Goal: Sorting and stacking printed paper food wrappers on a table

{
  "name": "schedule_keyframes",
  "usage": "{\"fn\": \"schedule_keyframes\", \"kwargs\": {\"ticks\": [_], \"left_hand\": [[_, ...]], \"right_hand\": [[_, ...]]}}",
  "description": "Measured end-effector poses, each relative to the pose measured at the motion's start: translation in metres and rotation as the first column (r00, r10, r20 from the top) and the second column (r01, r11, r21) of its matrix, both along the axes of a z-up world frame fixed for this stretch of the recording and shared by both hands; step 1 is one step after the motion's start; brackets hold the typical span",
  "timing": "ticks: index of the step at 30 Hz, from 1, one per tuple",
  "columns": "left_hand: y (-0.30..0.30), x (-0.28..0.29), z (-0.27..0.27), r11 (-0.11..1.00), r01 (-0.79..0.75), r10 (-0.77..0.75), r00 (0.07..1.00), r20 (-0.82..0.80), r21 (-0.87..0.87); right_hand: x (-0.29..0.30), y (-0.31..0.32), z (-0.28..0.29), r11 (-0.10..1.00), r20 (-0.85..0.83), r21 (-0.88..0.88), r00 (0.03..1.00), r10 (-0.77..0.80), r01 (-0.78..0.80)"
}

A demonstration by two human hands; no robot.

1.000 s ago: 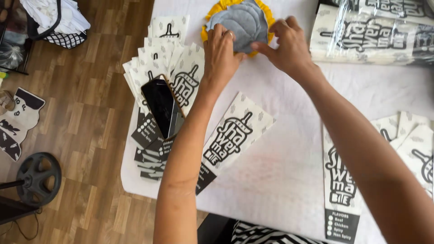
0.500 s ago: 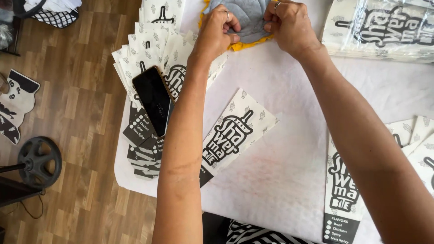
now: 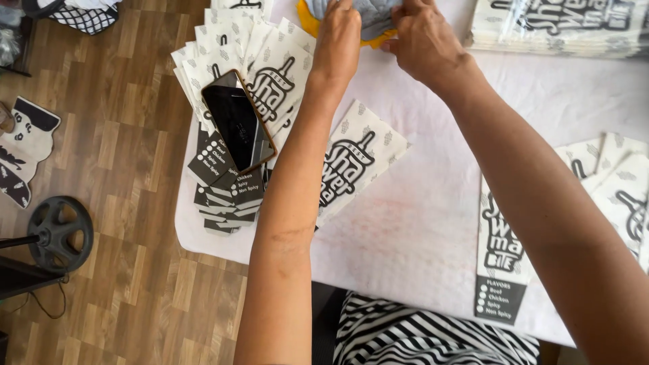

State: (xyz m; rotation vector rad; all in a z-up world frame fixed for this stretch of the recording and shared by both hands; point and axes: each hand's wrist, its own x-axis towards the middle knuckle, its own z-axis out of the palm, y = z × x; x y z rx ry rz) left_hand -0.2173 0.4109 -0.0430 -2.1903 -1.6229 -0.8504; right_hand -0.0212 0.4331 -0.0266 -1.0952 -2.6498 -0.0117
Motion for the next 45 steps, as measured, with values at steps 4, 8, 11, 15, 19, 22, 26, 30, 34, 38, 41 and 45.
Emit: {"fn": "schedule_keyframes", "kwargs": {"ticks": [4, 8, 11, 15, 19, 22, 26, 30, 34, 38, 41, 45], "left_hand": [[-0.014, 0.007, 0.0, 0.985, -0.012, 0.002, 0.998, -0.062, -0.17], [-0.034, -0.003, -0.013, 0.979, 0.02, -0.068, 0.97, -0.235, -0.201], [-0.138, 0.012, 0.062, 0.928, 0.141, -0.208, 0.964, -0.163, -0.346], [-0.253, 0.031, 0.116, 0.814, 0.258, -0.32, 0.947, -0.031, -0.521], [-0.296, 0.036, 0.094, 0.773, 0.176, -0.267, 0.962, -0.061, -0.609], [-0.299, 0.069, 0.082, 0.768, 0.07, -0.167, 0.981, -0.094, -0.636], [-0.289, 0.145, 0.053, 0.903, 0.128, -0.179, 0.98, -0.086, -0.41], [-0.266, 0.236, 0.037, 0.907, 0.032, -0.096, 0.987, -0.132, -0.419], [-0.266, 0.27, 0.038, 0.935, -0.083, -0.004, 0.969, -0.245, -0.345], [-0.304, 0.236, 0.079, 0.937, 0.265, -0.233, 0.96, 0.157, -0.228], [-0.351, 0.212, 0.078, 0.82, 0.536, -0.428, 0.807, 0.407, -0.199], [-0.396, 0.197, 0.067, 0.732, 0.633, -0.437, 0.721, 0.538, -0.252]], "right_hand": [[0.03, -0.043, 0.054, 0.947, 0.108, -0.321, 0.994, 0.005, 0.03], [0.092, -0.137, 0.11, 0.961, -0.189, -0.268, 0.982, 0.014, -0.065], [0.147, -0.228, 0.13, 0.98, -0.254, -0.161, 0.965, 0.071, -0.114], [0.208, -0.335, 0.113, 0.944, -0.4, -0.319, 0.915, -0.058, -0.08], [0.217, -0.392, 0.074, 0.925, -0.397, -0.378, 0.908, -0.134, -0.029], [0.225, -0.403, 0.065, 0.94, -0.352, -0.342, 0.929, -0.118, -0.01], [0.257, -0.398, 0.068, 0.931, -0.404, -0.36, 0.888, -0.219, 0.066], [0.281, -0.396, 0.065, 0.928, -0.346, -0.32, 0.889, -0.301, 0.189], [0.258, -0.408, 0.068, 0.938, -0.427, -0.236, 0.84, -0.336, 0.255], [0.232, -0.421, 0.073, 0.933, -0.539, -0.358, 0.81, -0.23, 0.028], [0.221, -0.425, 0.065, 0.948, -0.552, -0.319, 0.814, -0.18, -0.007], [0.218, -0.425, 0.059, 0.973, -0.56, -0.229, 0.814, -0.153, 0.025]]}}
